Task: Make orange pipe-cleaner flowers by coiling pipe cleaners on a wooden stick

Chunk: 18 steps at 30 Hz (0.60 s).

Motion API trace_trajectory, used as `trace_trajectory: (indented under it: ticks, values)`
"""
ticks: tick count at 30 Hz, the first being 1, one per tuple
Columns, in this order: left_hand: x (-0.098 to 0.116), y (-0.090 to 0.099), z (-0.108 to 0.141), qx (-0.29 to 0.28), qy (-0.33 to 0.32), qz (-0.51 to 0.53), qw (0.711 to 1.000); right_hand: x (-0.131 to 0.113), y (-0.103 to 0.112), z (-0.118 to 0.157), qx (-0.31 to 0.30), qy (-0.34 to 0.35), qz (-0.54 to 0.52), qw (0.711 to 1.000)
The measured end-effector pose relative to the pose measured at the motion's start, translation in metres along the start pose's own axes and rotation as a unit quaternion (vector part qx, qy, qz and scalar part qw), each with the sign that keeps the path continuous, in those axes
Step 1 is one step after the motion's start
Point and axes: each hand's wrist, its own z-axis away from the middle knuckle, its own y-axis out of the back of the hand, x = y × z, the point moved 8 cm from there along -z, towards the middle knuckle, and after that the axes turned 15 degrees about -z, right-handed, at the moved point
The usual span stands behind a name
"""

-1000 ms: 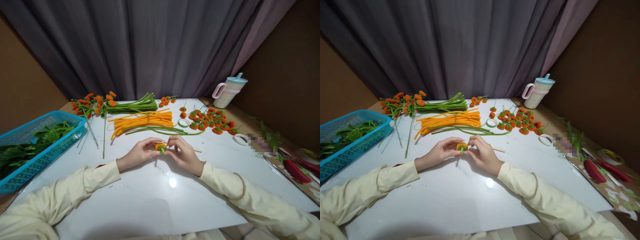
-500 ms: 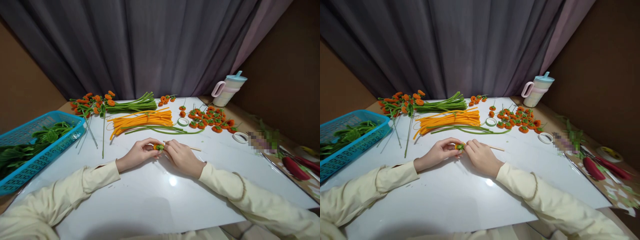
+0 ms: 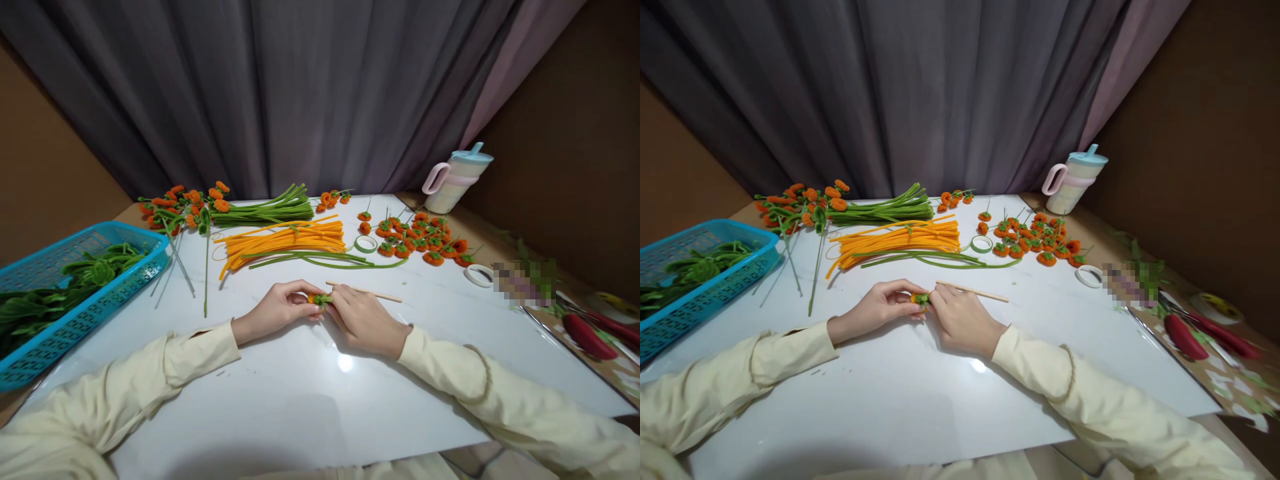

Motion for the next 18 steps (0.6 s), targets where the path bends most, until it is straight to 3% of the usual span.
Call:
trace_trajectory:
  ticks: [18]
  values:
    - [-0.0048, -0.0009, -0.0007, 0.000, 0.013, 0.007, 1.000, 0.0000, -0.0085, 0.0025, -0.017, 0.037, 0.016, 0.999]
